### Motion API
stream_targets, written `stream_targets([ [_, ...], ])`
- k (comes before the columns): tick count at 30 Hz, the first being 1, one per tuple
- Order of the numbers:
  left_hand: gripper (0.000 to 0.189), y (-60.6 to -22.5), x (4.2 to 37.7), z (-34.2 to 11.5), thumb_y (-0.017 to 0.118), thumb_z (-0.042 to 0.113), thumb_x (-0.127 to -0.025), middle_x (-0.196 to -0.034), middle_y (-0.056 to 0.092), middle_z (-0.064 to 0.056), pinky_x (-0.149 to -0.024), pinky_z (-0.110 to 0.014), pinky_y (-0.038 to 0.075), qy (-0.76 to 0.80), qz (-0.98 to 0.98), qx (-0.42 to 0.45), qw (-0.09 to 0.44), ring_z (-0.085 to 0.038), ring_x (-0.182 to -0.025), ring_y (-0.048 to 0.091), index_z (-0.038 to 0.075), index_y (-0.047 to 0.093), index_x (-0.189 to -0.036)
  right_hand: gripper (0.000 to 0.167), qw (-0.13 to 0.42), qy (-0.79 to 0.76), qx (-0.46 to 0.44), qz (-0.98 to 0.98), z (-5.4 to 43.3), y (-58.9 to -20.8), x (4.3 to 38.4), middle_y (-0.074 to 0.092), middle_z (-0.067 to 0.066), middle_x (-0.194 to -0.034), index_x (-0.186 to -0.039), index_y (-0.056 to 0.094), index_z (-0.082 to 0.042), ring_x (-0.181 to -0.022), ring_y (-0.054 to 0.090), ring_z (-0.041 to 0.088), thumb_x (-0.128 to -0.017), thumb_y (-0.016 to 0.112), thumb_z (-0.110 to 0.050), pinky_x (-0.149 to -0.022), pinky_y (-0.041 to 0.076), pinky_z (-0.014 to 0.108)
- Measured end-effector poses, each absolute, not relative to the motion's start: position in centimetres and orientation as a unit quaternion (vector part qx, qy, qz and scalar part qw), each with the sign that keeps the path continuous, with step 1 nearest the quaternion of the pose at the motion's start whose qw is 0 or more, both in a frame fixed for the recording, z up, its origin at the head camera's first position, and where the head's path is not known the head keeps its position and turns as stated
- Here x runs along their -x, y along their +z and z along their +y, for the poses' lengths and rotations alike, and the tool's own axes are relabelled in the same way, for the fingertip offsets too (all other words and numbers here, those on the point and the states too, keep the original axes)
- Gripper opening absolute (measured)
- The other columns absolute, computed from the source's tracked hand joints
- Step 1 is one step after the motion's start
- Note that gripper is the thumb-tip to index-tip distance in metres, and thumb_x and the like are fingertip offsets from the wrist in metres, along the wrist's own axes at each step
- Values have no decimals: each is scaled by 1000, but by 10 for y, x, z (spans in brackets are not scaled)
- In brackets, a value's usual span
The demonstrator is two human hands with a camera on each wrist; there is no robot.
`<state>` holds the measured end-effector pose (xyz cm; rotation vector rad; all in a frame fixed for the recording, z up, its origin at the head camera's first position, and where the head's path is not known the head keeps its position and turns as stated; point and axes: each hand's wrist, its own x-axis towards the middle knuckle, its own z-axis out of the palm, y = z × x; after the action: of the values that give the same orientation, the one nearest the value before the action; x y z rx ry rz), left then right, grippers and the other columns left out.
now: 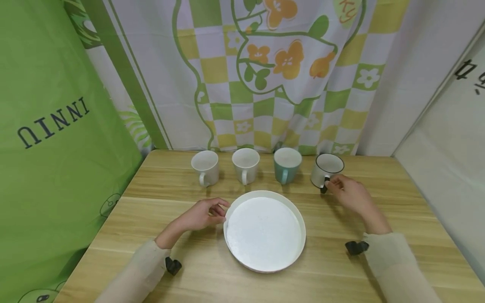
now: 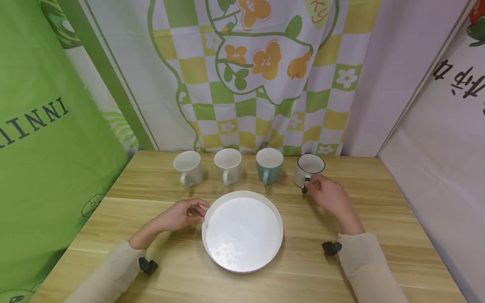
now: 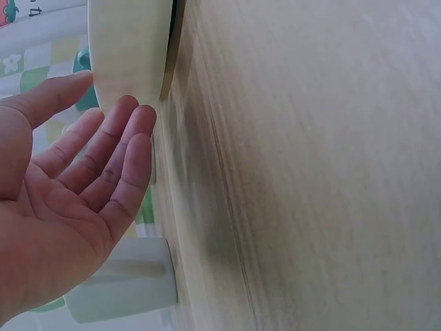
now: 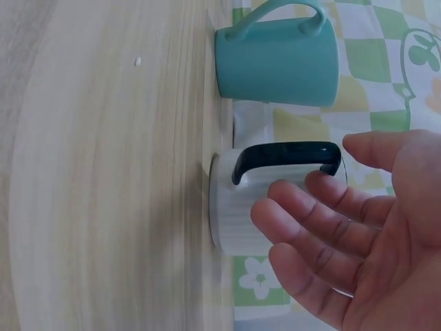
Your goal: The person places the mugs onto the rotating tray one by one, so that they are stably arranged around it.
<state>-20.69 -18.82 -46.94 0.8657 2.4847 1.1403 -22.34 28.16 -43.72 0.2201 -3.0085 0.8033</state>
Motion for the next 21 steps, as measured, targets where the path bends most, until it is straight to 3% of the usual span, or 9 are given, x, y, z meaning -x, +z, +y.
stream_targets([
  [12, 38, -472, 207, -189, 71, 8, -92, -100, 72, -8, -85, -24, 56, 400, 856, -296, 141, -15, -94, 69, 2, 60, -127, 39, 8, 246, -43, -968, 275, -437, 226, 70, 16, -102, -107, 63, -8, -81, 62, 25, -104, 46, -43, -65, 45, 32],
  [21, 37, -474, 206, -190, 70, 10, -93, -101, 72, -11, -82, -23, 57, 406, 852, -297, 143, -17, -95, 69, 1, 59, -127, 37, 2, 240, -38, -970, 272, -433, 226, 69, 19, -106, -107, 64, -5, -88, 63, 31, -104, 49, -39, -70, 48, 40],
])
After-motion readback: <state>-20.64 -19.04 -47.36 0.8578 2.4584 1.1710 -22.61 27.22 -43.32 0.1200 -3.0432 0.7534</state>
